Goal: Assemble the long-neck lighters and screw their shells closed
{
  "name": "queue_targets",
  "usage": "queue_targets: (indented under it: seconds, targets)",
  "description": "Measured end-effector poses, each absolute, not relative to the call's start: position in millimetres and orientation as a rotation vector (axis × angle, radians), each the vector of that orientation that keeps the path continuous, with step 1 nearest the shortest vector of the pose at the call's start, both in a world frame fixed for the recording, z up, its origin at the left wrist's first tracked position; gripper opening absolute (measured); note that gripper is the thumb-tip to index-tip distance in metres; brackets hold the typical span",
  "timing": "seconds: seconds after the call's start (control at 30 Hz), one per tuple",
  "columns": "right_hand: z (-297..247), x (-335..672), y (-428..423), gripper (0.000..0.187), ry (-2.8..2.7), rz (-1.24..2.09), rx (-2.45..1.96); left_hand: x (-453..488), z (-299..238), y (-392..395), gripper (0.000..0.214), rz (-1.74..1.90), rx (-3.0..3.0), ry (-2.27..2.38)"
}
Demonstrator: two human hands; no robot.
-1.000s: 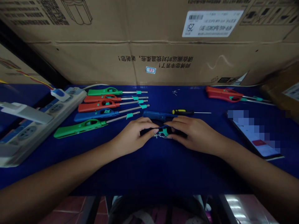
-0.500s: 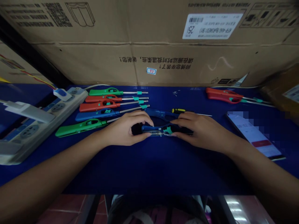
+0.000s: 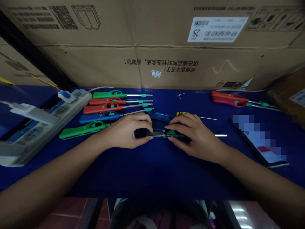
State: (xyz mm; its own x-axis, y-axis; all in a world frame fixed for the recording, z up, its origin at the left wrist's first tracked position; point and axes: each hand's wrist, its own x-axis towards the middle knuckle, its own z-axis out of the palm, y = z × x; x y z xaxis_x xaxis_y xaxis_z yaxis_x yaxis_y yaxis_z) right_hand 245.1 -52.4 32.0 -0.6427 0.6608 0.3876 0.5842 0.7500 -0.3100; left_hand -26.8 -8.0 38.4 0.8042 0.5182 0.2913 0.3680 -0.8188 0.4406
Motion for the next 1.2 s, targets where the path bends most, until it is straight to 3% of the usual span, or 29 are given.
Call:
queue_targets:
  seconds: [0.87,1.2]
  targets:
    - [18.9,234.0,-56.0,0.015,-2.436,0.441,-0.977,-8.5,24.2,-20.2,0.026,0.728,2.484,0.719]
    - [19.6,235.2,-53.5,0.027,-2.486,0.4,-0.904,-8.3,22.2,-19.8,0.027,0.745,2.478,0.706]
